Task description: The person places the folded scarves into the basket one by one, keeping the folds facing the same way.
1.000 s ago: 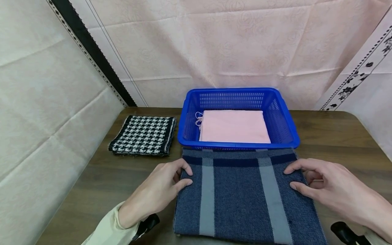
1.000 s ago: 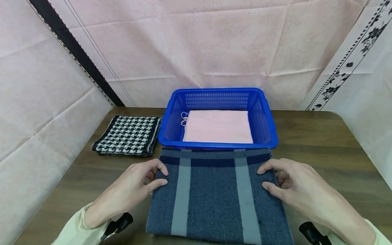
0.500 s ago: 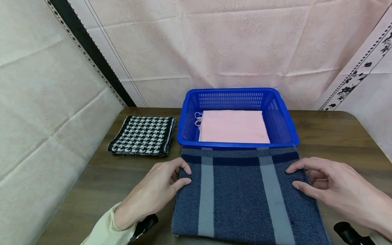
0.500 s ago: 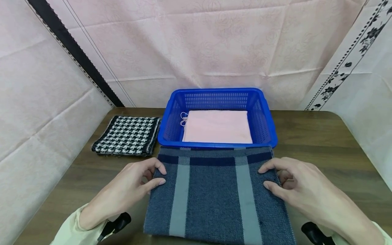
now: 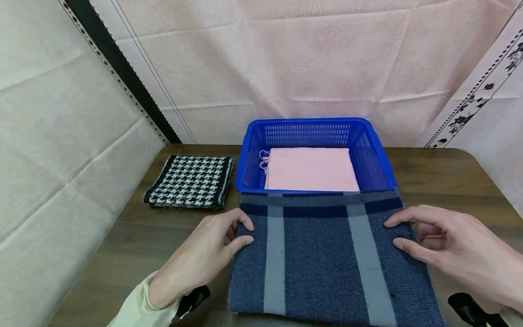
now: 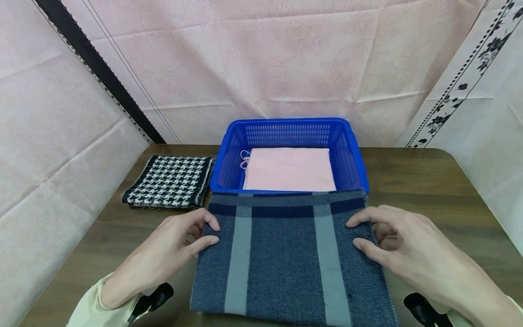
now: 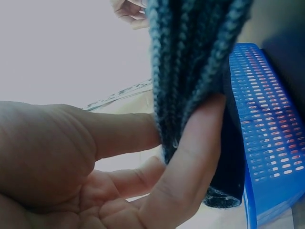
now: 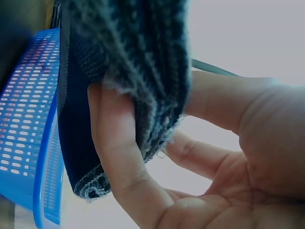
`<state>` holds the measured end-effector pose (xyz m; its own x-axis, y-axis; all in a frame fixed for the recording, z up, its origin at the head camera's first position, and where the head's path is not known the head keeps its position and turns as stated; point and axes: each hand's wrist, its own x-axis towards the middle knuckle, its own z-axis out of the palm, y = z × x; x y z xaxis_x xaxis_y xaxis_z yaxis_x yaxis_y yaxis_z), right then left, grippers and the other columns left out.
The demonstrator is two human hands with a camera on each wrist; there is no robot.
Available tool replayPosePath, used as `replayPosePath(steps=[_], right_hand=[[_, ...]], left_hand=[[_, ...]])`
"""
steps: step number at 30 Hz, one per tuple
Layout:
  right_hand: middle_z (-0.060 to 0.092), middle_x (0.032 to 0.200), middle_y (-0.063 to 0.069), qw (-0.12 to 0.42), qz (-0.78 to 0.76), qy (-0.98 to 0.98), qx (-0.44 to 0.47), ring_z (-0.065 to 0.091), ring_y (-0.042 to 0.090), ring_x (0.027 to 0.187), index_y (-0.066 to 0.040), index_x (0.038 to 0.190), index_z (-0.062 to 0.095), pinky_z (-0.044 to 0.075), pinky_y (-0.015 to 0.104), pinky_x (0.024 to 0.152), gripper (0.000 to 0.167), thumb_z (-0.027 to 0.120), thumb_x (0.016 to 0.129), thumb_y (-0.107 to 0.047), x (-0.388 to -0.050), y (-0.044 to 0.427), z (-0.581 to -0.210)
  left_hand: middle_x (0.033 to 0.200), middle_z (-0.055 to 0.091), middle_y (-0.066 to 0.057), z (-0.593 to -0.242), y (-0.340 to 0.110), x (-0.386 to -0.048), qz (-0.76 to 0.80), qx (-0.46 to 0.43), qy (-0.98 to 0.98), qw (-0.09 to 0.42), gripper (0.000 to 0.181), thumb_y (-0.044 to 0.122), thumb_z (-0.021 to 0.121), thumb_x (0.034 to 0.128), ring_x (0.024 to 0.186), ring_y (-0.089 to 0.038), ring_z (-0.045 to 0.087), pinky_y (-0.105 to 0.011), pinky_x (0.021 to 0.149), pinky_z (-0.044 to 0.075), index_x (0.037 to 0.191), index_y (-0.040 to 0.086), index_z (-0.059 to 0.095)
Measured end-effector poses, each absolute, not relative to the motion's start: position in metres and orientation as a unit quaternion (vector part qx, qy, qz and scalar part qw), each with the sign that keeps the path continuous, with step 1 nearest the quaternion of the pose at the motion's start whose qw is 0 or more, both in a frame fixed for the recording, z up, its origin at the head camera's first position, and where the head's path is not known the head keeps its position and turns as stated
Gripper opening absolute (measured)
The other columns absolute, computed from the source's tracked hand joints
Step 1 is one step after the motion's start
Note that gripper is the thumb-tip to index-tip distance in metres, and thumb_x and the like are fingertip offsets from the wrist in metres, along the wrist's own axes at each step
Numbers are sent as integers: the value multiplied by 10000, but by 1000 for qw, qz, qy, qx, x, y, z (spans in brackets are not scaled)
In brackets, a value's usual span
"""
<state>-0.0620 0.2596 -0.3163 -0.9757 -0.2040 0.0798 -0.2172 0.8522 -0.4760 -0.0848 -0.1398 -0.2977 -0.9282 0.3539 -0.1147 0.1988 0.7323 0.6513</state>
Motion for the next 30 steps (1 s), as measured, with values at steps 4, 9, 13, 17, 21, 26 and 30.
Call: replayPosePath(steps=[4,9,13,17,21,26,30], right_hand=[[378,648,-87,29,246,-963,110,352,49,501,-286,1134,702,264,257,501,344,822,853,-129,-62,260,-315],[377,650,-81,50,247,-961,115,369,62,515,-264,1114,711,265,256,510,348,834,833,-101,-63,262,-313],[374,655,-71,57,251,-960,113,369,71,522,-251,1108,714,260,258,515,337,830,835,-91,-64,263,-312],[376,665,-63,60,255,-959,112,374,78,537,-250,1118,712,259,258,523,324,815,854,-94,-65,263,-310],[370,666,-62,61,262,-956,115,381,85,554,-255,1126,710,257,258,533,307,801,873,-106,-68,264,-307],[365,665,-52,63,261,-957,113,380,89,555,-236,1131,713,255,259,537,302,800,874,-103,-71,264,-305],[368,665,-49,69,261,-956,114,373,88,548,-237,1131,712,254,255,541,299,798,877,-105,-74,263,-303]], left_hand=[[883,646,53,-296,-139,-84,333,154,924,106,134,137,704,966,746,-81,597,-230,656,520,1069,208,657],[878,641,43,-295,-139,-83,342,164,921,92,129,133,699,970,745,-80,604,-229,667,530,1071,199,655],[886,645,34,-294,-139,-84,349,165,918,90,130,127,691,974,753,-80,610,-229,674,536,1083,191,658],[891,652,29,-294,-138,-84,353,164,917,81,127,120,687,976,752,-71,616,-227,675,539,1082,185,661],[875,650,34,-295,-137,-84,358,158,918,64,127,115,691,973,732,-58,618,-226,663,539,1075,185,662],[846,625,41,-297,-135,-86,353,156,922,40,133,119,697,967,710,-66,592,-229,640,524,1068,197,661],[833,611,37,-298,-134,-87,347,155,925,19,146,112,699,958,710,-83,579,-234,627,514,1065,202,659]])
